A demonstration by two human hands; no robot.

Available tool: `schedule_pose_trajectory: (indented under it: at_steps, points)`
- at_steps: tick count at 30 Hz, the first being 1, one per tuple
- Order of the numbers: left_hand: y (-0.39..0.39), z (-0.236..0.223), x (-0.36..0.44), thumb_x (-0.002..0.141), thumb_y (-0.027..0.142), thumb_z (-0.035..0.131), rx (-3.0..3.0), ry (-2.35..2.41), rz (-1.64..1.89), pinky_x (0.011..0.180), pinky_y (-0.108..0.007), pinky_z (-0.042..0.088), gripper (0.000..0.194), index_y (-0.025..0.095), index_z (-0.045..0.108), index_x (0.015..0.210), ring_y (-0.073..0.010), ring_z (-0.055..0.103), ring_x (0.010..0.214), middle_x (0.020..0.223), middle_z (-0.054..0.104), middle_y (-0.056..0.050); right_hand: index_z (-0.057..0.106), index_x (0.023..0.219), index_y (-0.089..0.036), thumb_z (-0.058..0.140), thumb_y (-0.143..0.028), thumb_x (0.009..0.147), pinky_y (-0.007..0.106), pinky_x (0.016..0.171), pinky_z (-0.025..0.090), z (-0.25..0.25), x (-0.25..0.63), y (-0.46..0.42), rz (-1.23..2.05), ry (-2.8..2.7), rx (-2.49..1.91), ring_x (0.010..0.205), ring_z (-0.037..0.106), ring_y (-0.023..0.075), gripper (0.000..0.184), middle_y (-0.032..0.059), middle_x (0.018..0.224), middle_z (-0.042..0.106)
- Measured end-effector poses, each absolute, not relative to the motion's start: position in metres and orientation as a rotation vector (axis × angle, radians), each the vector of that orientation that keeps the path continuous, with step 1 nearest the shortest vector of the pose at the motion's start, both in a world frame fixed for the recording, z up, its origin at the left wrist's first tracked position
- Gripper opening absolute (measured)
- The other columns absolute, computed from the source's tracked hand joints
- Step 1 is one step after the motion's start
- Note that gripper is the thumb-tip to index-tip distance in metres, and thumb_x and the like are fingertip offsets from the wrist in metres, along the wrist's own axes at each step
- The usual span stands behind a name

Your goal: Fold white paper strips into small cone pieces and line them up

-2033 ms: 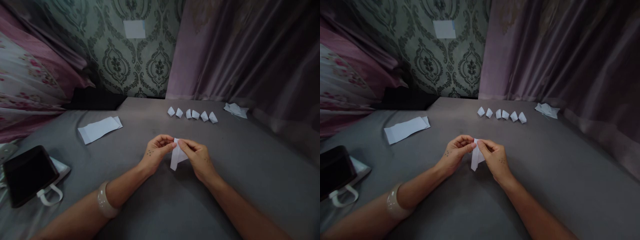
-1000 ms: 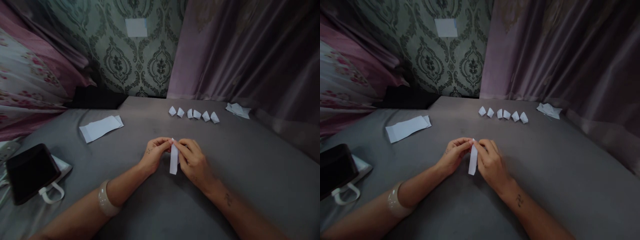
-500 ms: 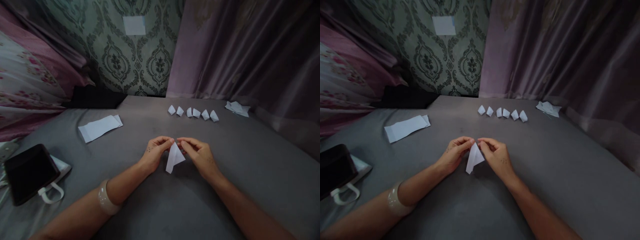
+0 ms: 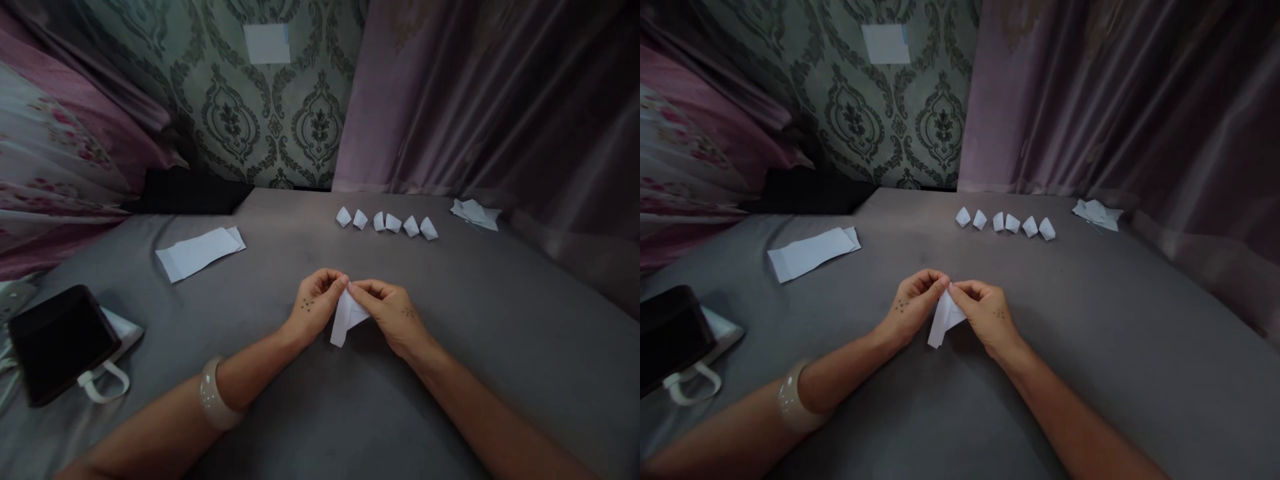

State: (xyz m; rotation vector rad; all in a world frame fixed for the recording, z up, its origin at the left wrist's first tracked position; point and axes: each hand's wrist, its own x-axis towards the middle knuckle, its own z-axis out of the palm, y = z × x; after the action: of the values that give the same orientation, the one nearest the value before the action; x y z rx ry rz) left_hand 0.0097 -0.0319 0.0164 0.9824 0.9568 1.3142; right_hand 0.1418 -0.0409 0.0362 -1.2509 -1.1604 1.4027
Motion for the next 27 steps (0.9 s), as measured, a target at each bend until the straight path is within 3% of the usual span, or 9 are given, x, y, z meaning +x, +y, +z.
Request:
schedule_pose_trajectory:
  at_steps: [4,8,12,17,21,24,27]
  points:
    - [-0.028,0.017,0.003,0.083,0.033,0.06,1.225,0.98,1.215,0.061,-0.022,0.042,0.021,0.013,0.062,0.077,-0.0095,0.051,0.061,0.067,0.057,0.0,0.07,0.072,-0.015,0.078,-0.039,0.06,0.025,0.058,0.042,0.038,0.15,-0.036,1.595,-1.019,-1.268,0.056,0.056,0.0108,0.028,0.0015,0.065,0.067]
    - [-0.025,0.015,-0.006,0.087,0.02,0.054,1.717,0.991,1.354,0.076,-0.027,0.047,0.022,0.017,0.061,0.107,-0.0146,0.057,0.086,0.097,0.061,-0.006,0.066,0.066,-0.015,0.08,-0.032,0.057,0.024,0.054,0.039,0.042,0.158,-0.032,1.764,-0.907,-1.239,0.051,0.051,0.0089,0.024,-0.0024,0.057,0.06]
    - [-0.024,0.013,-0.013,0.089,0.011,0.049,2.259,0.855,1.341,0.09,-0.034,0.045,0.03,0.021,0.06,0.114,-0.0178,0.054,0.104,0.111,0.06,-0.009,0.06,0.06,-0.016,0.076,-0.027,0.059,0.023,0.05,0.036,0.041,0.163,-0.031,1.887,-0.909,-1.168,0.049,0.046,0.0078,0.019,-0.0047,0.052,0.054]
    - [-0.024,0.012,-0.017,0.091,0.014,0.048,2.431,0.743,1.251,0.083,-0.032,0.046,0.027,0.019,0.063,0.111,-0.0166,0.056,0.091,0.102,0.065,-0.009,0.06,0.06,-0.016,0.073,-0.026,0.062,0.023,0.048,0.034,0.037,0.168,-0.03,2.068,-0.82,-1.166,0.047,0.045,0.0081,0.016,-0.0036,0.052,0.054]
    - [-0.028,0.015,-0.009,0.087,0.025,0.054,1.998,0.947,1.204,0.071,-0.028,0.045,0.018,0.017,0.071,0.089,-0.0157,0.057,0.076,0.081,0.066,-0.006,0.062,0.061,-0.015,0.069,-0.035,0.07,0.021,0.046,0.034,0.038,0.176,-0.024,2.121,-0.739,-1.17,0.046,0.044,0.0074,0.023,-0.0023,0.052,0.053]
    - [-0.029,0.018,-0.002,0.078,0.033,0.064,1.412,1.08,1.103,0.056,-0.023,0.039,0.021,0.015,0.069,0.069,-0.0118,0.052,0.058,0.062,0.061,-0.002,0.067,0.071,-0.015,0.063,-0.052,0.076,0.021,0.053,0.04,0.037,0.181,-0.02,1.984,-0.795,-1.111,0.058,0.053,0.01,0.038,0.0025,0.066,0.061]
    - [-0.03,0.019,0.001,0.07,0.034,0.071,1.144,1.057,1.005,0.055,-0.022,0.037,0.022,0.013,0.068,0.065,-0.0095,0.049,0.054,0.059,0.06,-0.002,0.07,0.086,-0.019,0.069,-0.051,0.073,0.024,0.065,0.043,0.03,0.178,-0.022,1.827,-0.977,-1.03,0.079,0.059,0.0143,0.035,0.0046,0.088,0.068]
